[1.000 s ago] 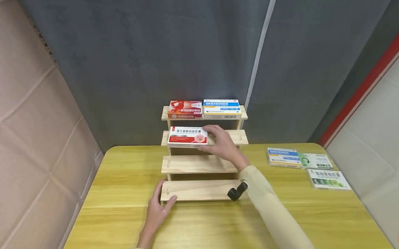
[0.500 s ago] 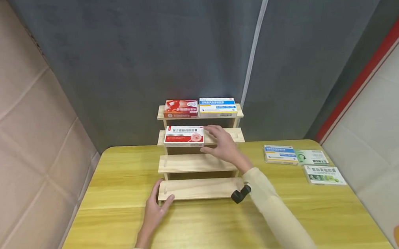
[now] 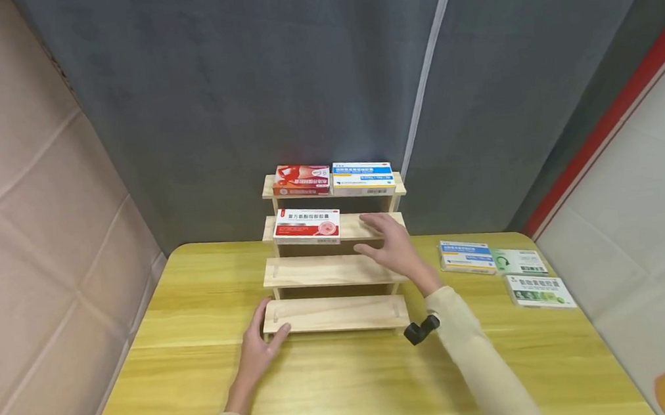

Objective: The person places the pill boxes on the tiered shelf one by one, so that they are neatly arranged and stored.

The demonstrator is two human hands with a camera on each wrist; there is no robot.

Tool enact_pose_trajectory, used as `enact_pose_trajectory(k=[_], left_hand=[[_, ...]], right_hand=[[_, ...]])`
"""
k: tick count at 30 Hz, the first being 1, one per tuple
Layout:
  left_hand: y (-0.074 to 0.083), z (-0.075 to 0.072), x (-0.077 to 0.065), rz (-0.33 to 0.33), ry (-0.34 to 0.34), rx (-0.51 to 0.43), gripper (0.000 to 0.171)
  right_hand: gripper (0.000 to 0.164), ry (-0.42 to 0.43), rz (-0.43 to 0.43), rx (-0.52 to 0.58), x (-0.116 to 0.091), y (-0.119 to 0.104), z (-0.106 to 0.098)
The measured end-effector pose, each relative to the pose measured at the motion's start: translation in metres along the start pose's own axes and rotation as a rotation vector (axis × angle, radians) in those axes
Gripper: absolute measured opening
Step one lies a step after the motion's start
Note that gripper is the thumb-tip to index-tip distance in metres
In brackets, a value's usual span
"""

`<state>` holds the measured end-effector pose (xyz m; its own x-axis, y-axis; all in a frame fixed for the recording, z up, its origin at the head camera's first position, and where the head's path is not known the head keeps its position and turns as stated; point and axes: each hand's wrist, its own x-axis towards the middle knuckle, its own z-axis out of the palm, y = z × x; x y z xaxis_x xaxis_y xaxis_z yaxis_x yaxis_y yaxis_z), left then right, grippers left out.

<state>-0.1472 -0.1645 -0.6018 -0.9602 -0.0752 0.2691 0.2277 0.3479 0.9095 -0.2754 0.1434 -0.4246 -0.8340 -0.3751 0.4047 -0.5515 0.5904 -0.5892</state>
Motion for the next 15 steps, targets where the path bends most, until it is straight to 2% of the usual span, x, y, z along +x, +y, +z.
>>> enact_pose_trajectory(k=[5,11,13,15], left_hand=[[-0.002,0.000,0.000,-0.004,-0.006,-0.035,0.074],[-0.002,0.001,0.000,-0.010,-0.003,-0.016,0.075],[0.002,0.002,0.000,-0.011,0.000,-0.016,0.075],[0.014,0.000,-0.001,-0.014,-0.001,-0.015,0.074]], right_hand=[[0.064,0.025,0.009,0.023,-0.009,0.011,-0.013],[0.064,0.004,0.099,0.045,-0.021,0.020,-0.032],[0.064,0.000,0.127,0.037,-0.025,0.023,-0.037],[0.064,-0.001,0.145,0.027,-0.028,0.028,-0.042]])
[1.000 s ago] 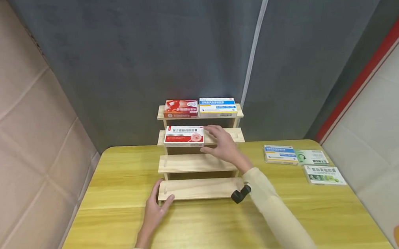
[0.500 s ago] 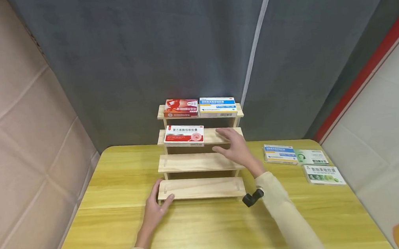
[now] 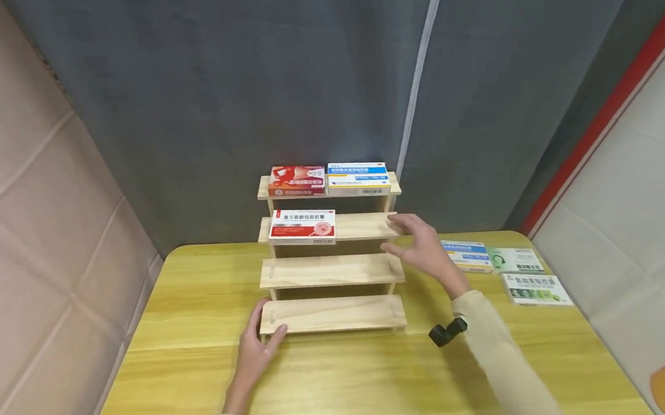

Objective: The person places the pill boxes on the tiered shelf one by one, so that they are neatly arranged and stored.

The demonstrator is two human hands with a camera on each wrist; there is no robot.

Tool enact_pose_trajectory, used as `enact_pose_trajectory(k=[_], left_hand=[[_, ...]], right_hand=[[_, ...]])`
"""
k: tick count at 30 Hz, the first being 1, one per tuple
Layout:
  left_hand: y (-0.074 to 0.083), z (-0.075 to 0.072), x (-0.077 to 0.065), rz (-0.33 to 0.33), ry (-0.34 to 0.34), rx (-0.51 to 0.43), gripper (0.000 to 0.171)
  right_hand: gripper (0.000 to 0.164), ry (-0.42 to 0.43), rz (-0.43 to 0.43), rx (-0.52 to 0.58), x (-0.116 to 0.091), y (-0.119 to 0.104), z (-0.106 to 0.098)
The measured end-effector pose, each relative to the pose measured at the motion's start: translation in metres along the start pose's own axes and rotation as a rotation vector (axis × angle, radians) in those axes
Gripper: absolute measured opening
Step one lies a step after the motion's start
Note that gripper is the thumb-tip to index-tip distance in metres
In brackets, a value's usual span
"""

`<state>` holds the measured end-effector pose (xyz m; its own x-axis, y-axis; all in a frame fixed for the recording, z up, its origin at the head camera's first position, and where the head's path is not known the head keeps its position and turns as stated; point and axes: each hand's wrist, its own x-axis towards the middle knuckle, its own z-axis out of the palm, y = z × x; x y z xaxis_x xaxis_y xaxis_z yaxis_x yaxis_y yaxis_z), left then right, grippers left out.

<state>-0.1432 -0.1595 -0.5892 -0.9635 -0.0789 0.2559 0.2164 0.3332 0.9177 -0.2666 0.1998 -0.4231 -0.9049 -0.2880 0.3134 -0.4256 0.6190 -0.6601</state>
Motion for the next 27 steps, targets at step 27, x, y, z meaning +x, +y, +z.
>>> enact_pose_trajectory(k=[27], left_hand=[[-0.016,0.000,0.002,0.011,-0.005,0.001,0.074]], right_hand=[[0.086,-0.085,0.113,-0.010,-0.021,0.092,-0.070]])
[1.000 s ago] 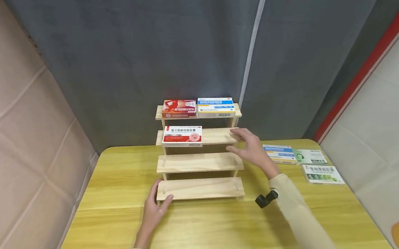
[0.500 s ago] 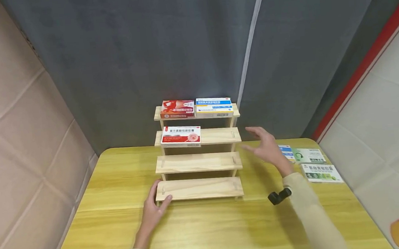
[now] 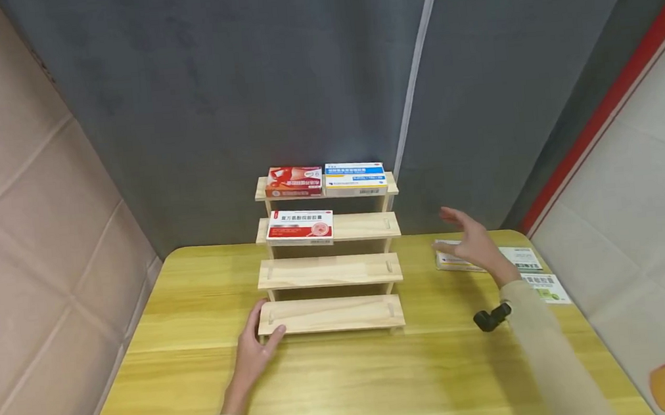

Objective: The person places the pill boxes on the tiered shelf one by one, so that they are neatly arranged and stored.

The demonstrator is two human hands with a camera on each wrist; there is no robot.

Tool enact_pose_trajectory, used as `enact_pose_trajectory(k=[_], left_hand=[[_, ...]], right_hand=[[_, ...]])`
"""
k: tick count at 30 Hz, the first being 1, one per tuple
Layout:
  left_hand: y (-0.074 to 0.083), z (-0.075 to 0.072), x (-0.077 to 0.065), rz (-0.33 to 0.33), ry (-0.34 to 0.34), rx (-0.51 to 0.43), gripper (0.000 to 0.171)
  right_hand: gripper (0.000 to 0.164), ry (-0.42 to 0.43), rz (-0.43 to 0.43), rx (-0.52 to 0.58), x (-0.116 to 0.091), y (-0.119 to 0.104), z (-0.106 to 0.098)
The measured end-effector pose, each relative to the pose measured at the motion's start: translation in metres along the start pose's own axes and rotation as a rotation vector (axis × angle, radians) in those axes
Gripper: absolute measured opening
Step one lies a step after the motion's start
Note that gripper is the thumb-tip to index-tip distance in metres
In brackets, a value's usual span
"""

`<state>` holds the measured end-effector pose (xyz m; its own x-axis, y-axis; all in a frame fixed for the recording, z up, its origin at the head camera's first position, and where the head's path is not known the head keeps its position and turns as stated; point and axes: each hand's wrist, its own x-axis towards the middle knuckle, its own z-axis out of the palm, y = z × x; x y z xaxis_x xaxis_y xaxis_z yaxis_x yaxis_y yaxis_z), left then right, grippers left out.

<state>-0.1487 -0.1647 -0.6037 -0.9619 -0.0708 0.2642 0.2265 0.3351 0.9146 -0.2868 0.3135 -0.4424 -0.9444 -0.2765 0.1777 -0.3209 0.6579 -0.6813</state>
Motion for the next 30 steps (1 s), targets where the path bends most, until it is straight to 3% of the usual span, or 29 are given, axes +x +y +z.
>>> enact_pose_trajectory(k=[13,23,30], left_hand=[[-0.002,-0.001,0.000,0.006,-0.010,-0.021,0.074],[-0.001,-0.001,-0.001,-0.006,-0.010,-0.007,0.075],[-0.002,0.000,0.000,0.004,-0.007,-0.025,0.075]], right_hand=[[0.098,-0.105,0.101,0.023,-0.010,0.038,-0.013],[0.105,-0.142,0.236,-0.014,-0.018,0.065,-0.017],[0.111,-0.146,0.252,-0.034,-0.023,0.086,-0.015]])
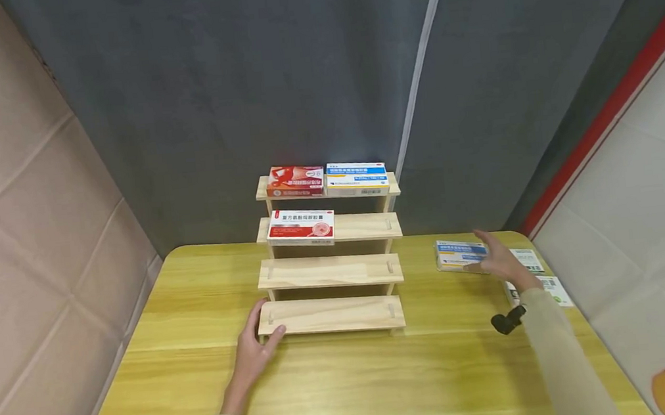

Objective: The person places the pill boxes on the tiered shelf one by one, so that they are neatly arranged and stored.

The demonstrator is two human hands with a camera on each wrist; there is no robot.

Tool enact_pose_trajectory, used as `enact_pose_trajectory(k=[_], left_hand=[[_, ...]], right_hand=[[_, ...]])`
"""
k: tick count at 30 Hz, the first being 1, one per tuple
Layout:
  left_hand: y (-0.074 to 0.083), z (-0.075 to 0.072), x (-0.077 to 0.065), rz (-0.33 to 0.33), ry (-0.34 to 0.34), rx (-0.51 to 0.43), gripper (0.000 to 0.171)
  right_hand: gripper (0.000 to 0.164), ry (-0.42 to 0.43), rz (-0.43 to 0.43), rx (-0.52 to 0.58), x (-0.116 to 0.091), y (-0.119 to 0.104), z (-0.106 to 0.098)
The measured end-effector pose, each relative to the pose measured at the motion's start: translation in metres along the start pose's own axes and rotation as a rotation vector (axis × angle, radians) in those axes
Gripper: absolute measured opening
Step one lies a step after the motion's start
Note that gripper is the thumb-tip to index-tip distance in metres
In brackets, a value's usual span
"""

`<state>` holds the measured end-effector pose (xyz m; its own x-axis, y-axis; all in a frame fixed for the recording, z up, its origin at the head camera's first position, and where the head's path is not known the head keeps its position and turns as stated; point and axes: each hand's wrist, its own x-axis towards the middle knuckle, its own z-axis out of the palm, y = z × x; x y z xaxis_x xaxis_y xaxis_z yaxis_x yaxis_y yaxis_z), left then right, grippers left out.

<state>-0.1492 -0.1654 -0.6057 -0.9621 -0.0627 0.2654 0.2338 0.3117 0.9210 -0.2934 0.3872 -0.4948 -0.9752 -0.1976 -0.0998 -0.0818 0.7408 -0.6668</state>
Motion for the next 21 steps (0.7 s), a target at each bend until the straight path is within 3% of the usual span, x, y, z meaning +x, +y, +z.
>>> enact_pose_trajectory(k=[10,21], left_hand=[[0.004,-0.002,-0.002,-0.010,-0.003,-0.001,0.076],[0.003,-0.002,-0.001,0.001,-0.004,-0.025,0.075]], right_hand=[[0.110,-0.050,0.076,-0.023,0.001,0.006,0.008],[0.112,-0.044,0.074,-0.084,0.010,0.023,0.007]])
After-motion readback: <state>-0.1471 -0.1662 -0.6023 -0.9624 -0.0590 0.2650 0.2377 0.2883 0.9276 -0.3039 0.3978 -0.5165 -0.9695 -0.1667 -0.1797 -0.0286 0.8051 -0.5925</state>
